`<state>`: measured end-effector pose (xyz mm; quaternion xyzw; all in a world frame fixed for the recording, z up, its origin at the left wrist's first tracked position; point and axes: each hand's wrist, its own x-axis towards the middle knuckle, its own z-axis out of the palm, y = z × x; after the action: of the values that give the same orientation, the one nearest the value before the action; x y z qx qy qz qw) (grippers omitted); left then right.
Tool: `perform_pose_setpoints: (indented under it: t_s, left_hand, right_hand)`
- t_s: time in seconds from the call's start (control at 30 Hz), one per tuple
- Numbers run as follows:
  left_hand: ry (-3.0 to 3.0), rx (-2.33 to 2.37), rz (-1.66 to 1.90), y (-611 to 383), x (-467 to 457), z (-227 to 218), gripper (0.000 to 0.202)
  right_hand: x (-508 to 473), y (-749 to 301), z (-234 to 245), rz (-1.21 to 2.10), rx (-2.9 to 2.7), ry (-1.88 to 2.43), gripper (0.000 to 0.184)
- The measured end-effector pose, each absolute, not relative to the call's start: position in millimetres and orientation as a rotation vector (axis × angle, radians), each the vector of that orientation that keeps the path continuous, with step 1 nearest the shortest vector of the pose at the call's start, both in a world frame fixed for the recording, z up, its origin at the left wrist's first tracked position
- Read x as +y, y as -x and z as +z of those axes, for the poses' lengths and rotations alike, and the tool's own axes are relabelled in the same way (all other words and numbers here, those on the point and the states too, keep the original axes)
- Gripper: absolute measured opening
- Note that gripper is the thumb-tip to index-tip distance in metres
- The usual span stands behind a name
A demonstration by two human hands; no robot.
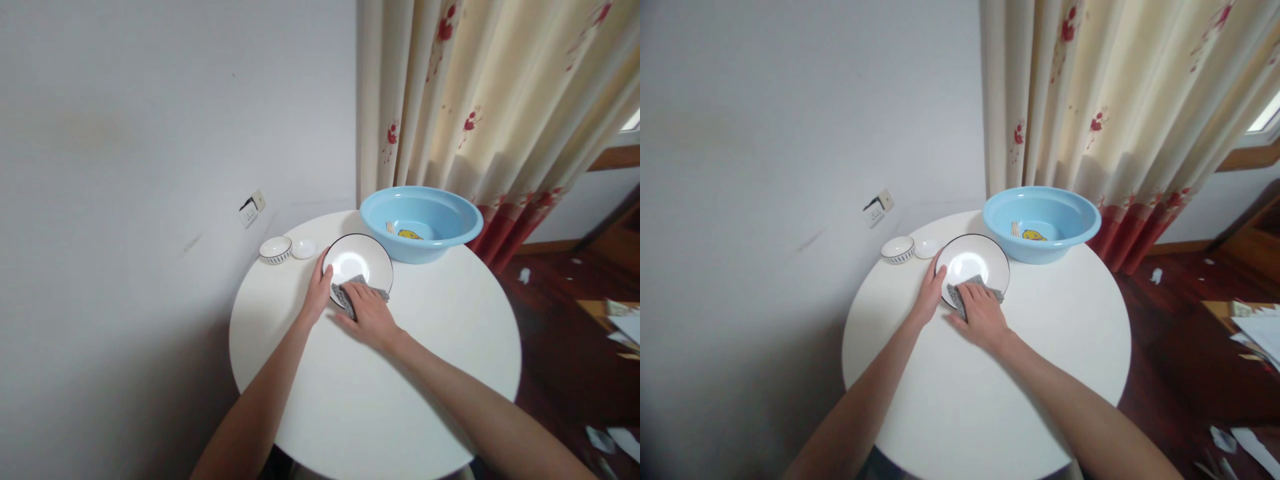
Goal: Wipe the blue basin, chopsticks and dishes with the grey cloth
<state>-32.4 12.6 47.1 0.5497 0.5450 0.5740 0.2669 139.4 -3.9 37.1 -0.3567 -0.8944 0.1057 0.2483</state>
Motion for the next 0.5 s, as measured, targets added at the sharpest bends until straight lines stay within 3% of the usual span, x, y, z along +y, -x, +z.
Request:
perform_pose_setpoints:
  t_s: [0.1, 0.3, 0.5]
  left_hand:
    - [-1.452, 1.49, 1.593, 31.8, 15.7, 42.7, 0.051]
    - [-1.547, 1.463, 1.618, 31.3, 14.9, 41.4, 0.051]
    - [-1.615, 1.441, 1.613, 29.8, 14.3, 45.2, 0.051]
  right_hand:
    - [-10.6, -143.7, 42.3, 0.23, -2.501, 1.071, 0.06]
    - [-17.8, -158.0, 48.9, 0.131, -2.511, 1.204, 0.068]
    - [-5.2, -158.9, 45.8, 0.337, -2.487, 1.081, 0.051]
